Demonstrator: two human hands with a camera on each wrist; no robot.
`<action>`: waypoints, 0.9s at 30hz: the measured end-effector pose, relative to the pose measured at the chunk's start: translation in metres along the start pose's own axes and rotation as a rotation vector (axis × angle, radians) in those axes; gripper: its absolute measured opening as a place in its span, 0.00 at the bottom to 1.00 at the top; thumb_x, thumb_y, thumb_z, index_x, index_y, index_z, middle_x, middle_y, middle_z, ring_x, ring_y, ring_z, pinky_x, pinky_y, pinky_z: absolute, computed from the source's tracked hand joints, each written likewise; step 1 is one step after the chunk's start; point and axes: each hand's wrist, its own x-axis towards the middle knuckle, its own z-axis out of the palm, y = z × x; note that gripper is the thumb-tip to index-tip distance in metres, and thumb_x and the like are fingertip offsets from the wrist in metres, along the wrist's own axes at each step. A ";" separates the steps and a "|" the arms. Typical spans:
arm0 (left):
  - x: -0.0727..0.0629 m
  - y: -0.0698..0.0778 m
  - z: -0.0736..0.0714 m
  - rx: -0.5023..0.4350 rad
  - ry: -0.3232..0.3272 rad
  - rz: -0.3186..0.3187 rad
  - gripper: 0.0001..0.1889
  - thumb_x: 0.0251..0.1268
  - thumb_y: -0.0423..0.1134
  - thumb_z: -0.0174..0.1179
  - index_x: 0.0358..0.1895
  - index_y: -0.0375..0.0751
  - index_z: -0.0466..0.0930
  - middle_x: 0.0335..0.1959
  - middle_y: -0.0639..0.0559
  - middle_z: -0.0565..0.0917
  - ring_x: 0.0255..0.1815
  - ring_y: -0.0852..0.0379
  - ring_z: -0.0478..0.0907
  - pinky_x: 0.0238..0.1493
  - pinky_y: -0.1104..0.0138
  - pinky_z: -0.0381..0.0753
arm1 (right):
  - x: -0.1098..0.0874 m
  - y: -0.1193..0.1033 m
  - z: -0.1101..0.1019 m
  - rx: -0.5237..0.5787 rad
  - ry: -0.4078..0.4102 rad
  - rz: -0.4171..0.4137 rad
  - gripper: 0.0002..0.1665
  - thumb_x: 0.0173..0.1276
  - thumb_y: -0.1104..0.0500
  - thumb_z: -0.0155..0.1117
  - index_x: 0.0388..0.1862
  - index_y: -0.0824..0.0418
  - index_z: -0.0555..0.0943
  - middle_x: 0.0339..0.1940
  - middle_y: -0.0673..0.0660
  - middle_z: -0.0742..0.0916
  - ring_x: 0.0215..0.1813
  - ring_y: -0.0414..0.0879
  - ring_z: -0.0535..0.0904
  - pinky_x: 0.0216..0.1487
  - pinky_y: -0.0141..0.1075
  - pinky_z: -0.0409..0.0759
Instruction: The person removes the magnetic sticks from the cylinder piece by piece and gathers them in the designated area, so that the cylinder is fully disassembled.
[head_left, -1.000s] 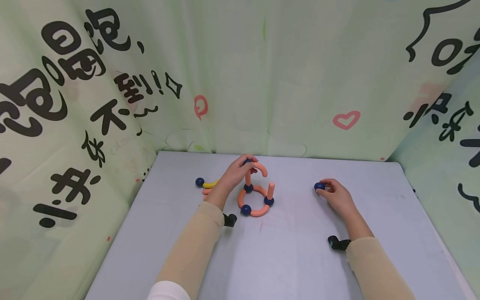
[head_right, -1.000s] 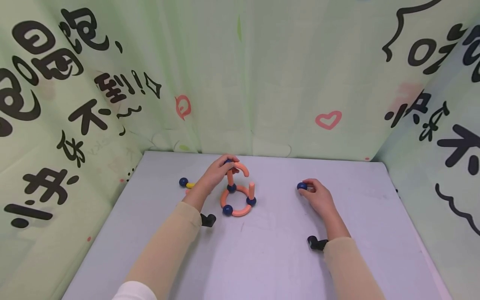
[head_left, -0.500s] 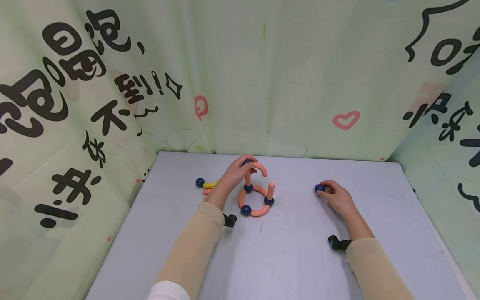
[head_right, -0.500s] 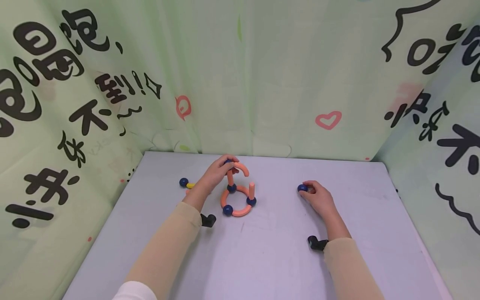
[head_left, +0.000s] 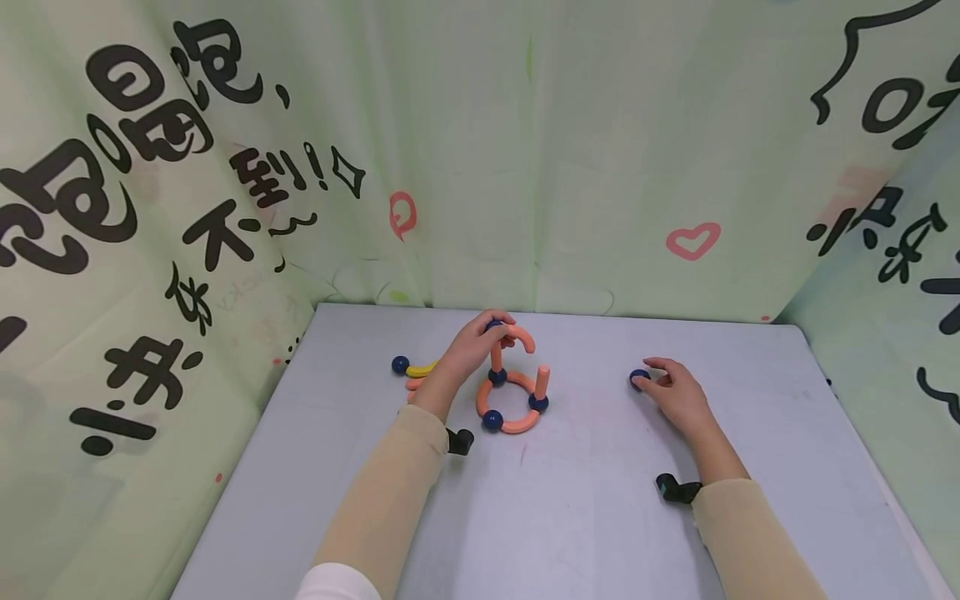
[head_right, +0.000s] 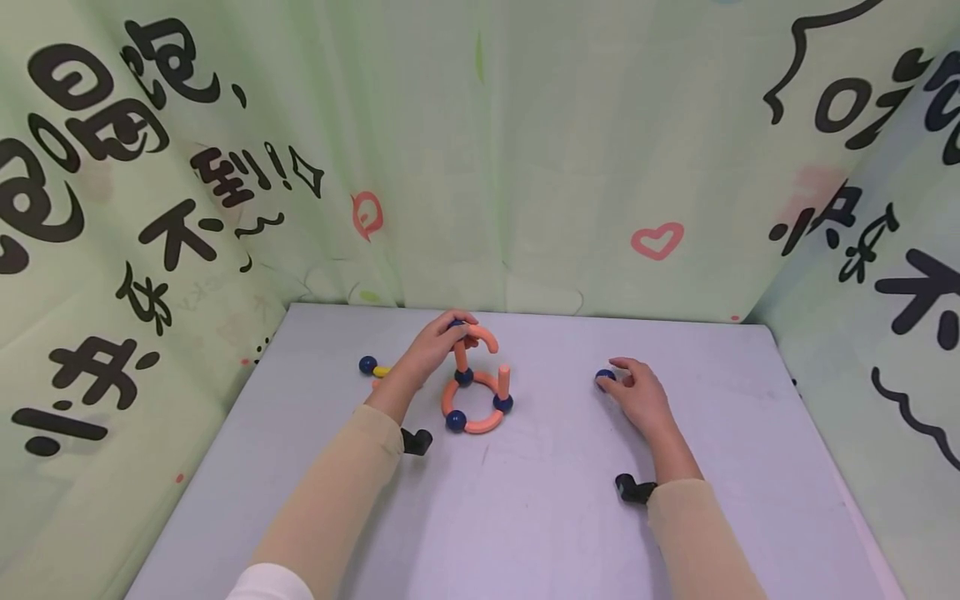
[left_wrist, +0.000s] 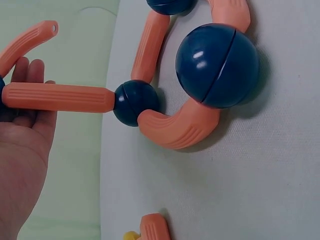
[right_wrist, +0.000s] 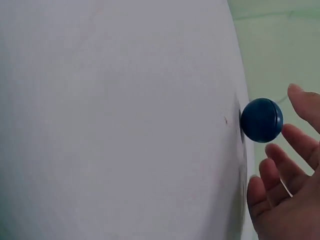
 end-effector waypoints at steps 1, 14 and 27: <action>0.000 0.000 0.000 0.000 0.002 -0.002 0.14 0.75 0.52 0.50 0.56 0.56 0.76 0.53 0.47 0.84 0.57 0.51 0.81 0.70 0.51 0.68 | -0.001 -0.002 0.000 0.004 0.024 -0.008 0.39 0.72 0.38 0.58 0.71 0.61 0.68 0.65 0.70 0.73 0.58 0.62 0.71 0.50 0.49 0.75; 0.001 -0.008 -0.001 -0.063 0.038 0.022 0.20 0.67 0.58 0.60 0.53 0.52 0.73 0.50 0.54 0.84 0.56 0.57 0.82 0.71 0.54 0.69 | -0.027 -0.068 0.000 0.119 0.191 -0.158 0.28 0.73 0.42 0.58 0.65 0.55 0.75 0.56 0.60 0.79 0.48 0.48 0.72 0.40 0.28 0.73; -0.004 -0.010 -0.004 0.090 0.117 0.011 0.25 0.58 0.67 0.63 0.60 0.71 0.76 0.64 0.59 0.76 0.69 0.53 0.71 0.69 0.52 0.72 | -0.030 -0.099 0.053 0.176 -0.211 -0.161 0.31 0.72 0.45 0.62 0.70 0.48 0.69 0.64 0.54 0.80 0.53 0.50 0.78 0.49 0.36 0.80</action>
